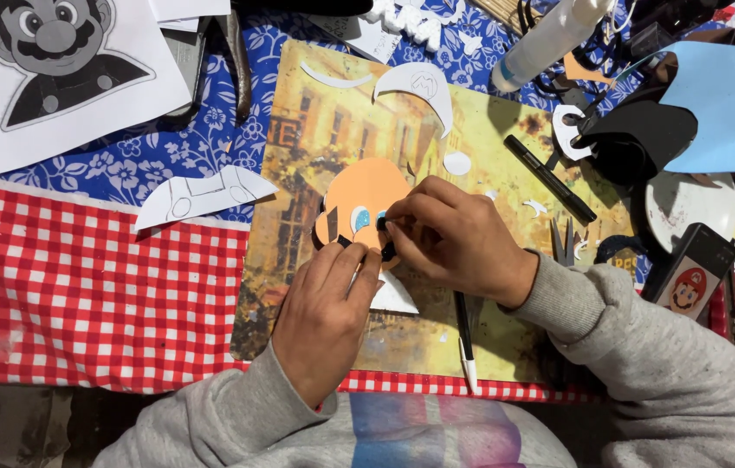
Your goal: Cutting and assembling a Mario character from foam and paper sheets.
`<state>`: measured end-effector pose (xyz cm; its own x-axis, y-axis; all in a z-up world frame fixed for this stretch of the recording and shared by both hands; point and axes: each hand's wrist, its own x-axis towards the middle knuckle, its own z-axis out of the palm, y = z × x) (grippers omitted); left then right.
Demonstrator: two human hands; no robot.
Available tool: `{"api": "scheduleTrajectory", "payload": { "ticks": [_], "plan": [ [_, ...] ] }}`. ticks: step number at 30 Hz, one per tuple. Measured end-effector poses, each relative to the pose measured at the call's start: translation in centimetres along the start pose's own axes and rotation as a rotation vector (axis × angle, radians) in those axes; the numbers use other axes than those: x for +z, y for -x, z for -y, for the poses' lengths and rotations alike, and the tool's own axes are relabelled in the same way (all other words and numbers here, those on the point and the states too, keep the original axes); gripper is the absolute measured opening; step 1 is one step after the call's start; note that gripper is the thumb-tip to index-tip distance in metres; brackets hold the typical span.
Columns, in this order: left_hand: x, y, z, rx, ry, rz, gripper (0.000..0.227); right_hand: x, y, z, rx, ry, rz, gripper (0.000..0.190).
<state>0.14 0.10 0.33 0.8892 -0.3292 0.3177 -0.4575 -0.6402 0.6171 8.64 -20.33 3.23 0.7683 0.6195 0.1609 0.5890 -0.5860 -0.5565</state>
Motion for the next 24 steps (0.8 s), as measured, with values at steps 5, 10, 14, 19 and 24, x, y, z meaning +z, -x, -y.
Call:
{"api": "scheduleTrajectory", "payload": {
  "ticks": [5,10,14,19,24],
  "plan": [
    [0.2,0.1,0.0,0.013,-0.024,-0.028,0.04,0.3,-0.2,0.1,-0.007,-0.035,-0.011,0.018],
    [0.3,0.2,0.0,0.007,-0.021,-0.023,0.04,0.7,-0.2,0.1,0.046,-0.022,0.019,0.018],
    [0.3,0.2,0.0,0.007,-0.017,-0.021,0.04,0.7,-0.3,0.2,0.02,-0.017,-0.019,0.017],
    [0.1,0.1,-0.1,0.001,-0.003,-0.018,0.041,0.1,-0.2,-0.1,0.034,-0.099,-0.055,0.012],
    [0.4,0.2,0.0,0.0,-0.015,-0.018,0.041,-0.8,-0.6,-1.2,-0.066,-0.07,0.052,0.021]
  ]
}}
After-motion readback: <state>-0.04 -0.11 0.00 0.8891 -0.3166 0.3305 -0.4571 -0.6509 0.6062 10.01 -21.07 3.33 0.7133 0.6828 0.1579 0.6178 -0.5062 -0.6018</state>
